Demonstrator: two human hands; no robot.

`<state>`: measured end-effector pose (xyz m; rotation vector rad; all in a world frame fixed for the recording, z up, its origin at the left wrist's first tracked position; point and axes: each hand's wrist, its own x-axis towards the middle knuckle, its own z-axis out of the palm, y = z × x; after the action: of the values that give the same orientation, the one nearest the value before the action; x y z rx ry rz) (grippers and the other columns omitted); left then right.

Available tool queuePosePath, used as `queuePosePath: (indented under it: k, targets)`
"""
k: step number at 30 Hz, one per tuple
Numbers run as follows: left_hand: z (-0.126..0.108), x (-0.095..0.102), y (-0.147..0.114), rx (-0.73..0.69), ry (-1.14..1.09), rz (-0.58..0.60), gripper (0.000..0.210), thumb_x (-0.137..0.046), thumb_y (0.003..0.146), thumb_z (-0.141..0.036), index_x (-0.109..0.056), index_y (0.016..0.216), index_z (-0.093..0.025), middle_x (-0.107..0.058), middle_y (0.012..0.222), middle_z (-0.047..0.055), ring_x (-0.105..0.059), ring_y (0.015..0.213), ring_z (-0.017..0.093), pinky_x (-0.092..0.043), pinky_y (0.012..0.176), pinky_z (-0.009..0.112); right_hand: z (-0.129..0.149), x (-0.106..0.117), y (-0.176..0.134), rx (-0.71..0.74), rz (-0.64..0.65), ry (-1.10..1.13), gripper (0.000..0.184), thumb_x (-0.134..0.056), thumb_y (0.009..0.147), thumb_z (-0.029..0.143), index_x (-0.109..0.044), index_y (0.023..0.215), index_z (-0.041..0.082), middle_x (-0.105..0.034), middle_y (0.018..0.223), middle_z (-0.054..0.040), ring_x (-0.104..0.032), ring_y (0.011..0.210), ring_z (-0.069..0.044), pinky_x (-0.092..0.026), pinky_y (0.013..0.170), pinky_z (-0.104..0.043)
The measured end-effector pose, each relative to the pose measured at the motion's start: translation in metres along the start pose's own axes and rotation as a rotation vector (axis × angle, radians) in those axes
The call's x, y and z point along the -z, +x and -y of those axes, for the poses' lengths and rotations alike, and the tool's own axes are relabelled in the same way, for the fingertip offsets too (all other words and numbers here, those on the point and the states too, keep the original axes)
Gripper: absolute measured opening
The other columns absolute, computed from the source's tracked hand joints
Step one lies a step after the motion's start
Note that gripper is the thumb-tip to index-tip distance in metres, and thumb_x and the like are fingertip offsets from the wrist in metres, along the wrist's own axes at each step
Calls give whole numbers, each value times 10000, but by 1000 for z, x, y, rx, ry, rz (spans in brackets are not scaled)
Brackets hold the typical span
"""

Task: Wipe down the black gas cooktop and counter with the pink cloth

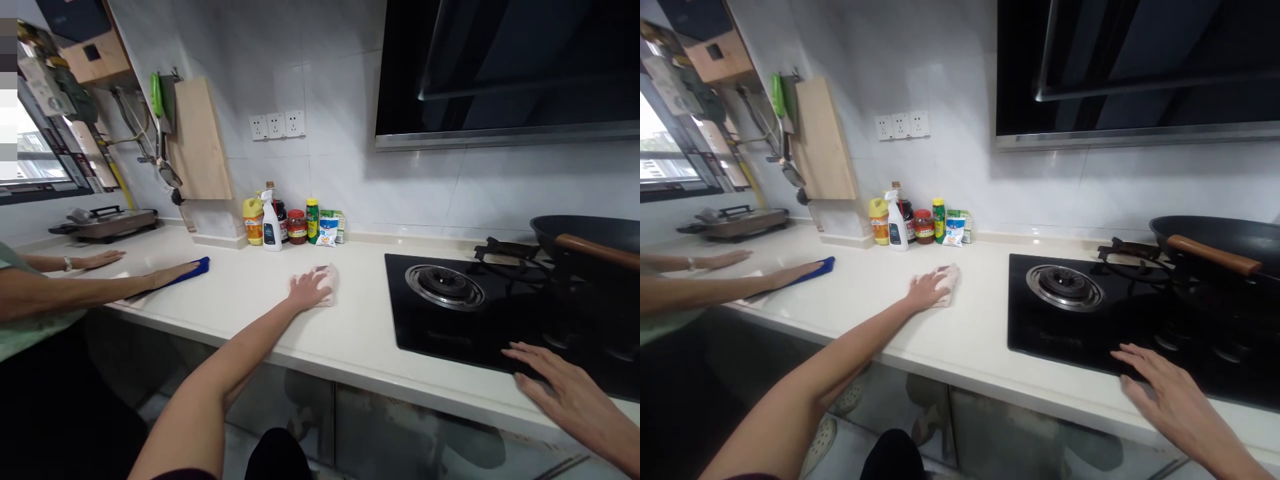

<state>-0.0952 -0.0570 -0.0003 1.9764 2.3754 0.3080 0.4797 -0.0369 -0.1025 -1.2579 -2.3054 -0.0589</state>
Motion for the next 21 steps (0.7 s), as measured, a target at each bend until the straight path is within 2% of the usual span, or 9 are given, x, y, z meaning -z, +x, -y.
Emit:
queuePosePath:
  k: [3, 5, 7, 9, 11, 15, 18, 21]
  targets:
    - [-44, -5, -30, -159, -32, 58, 669, -415, 918, -679, -377, 1527, -406, -279, 1685, 42, -285, 1517, 318, -127, 1207, 644, 2, 1, 1, -2, 19, 9, 525, -460, 955, 604, -635, 1353, 311, -563, 1483, -58, -524, 1358, -348, -419, 1137, -604]
    - [-64, -7, -55, -250, -46, 99, 685, -446, 903, -694, -373, 1529, -424, -265, 1691, 26, -263, 1530, 305, -120, 1222, 621, 1, 1, 1, 3, 33, 16, 520, -457, 964, 597, -620, 1371, 317, -549, 1497, -52, -514, 1369, -342, -417, 1140, -604]
    - [-73, -9, -80, -352, -77, 144, 700, -471, 892, -705, -363, 1533, -444, -235, 1701, 8, -235, 1544, 301, -103, 1231, 609, -2, 0, 1, 15, 34, 22, 524, -460, 967, 596, -611, 1382, 314, -541, 1504, -53, -510, 1375, -337, -409, 1150, -601]
    - [-72, -7, -99, -434, -121, 181, 709, -471, 894, -707, -351, 1543, -447, -216, 1705, 0, -220, 1551, 307, -85, 1235, 606, -6, -1, 1, 35, 31, 28, 533, -465, 966, 596, -604, 1389, 302, -538, 1505, -61, -507, 1379, -336, -396, 1164, -596]
    - [-63, -4, -107, -438, -140, 201, 701, -459, 902, -702, -354, 1546, -446, -240, 1698, -21, -233, 1548, 299, -90, 1244, 574, -9, -3, 1, 56, 27, 38, 539, -467, 967, 591, -602, 1392, 287, -538, 1503, -72, -501, 1384, -336, -383, 1178, -587]
    - [-29, 8, -93, -262, -86, 170, 680, -413, 915, -680, -373, 1542, -422, -323, 1668, -42, -275, 1533, 263, -151, 1247, 498, -9, -5, 1, 54, 18, 49, 542, -471, 962, 595, -605, 1387, 286, -542, 1499, -75, -495, 1390, -339, -373, 1186, -584]
    - [3, 17, -74, -107, -39, 96, 681, -357, 929, -644, -378, 1549, -364, -356, 1654, 15, -299, 1520, 294, -187, 1221, 559, -7, -7, 2, 48, 16, 40, 546, -461, 959, 605, -616, 1374, 285, -551, 1495, -76, -493, 1392, -345, -379, 1177, -595]
    - [40, 26, -66, 3, 9, 36, 587, -364, 927, -586, -497, 1464, -389, -379, 1643, 6, -317, 1511, 315, -209, 1192, 606, -6, -8, 3, 67, 11, 25, 550, -458, 960, 595, -623, 1373, 271, -554, 1494, -84, -494, 1393, -346, -396, 1169, -586]
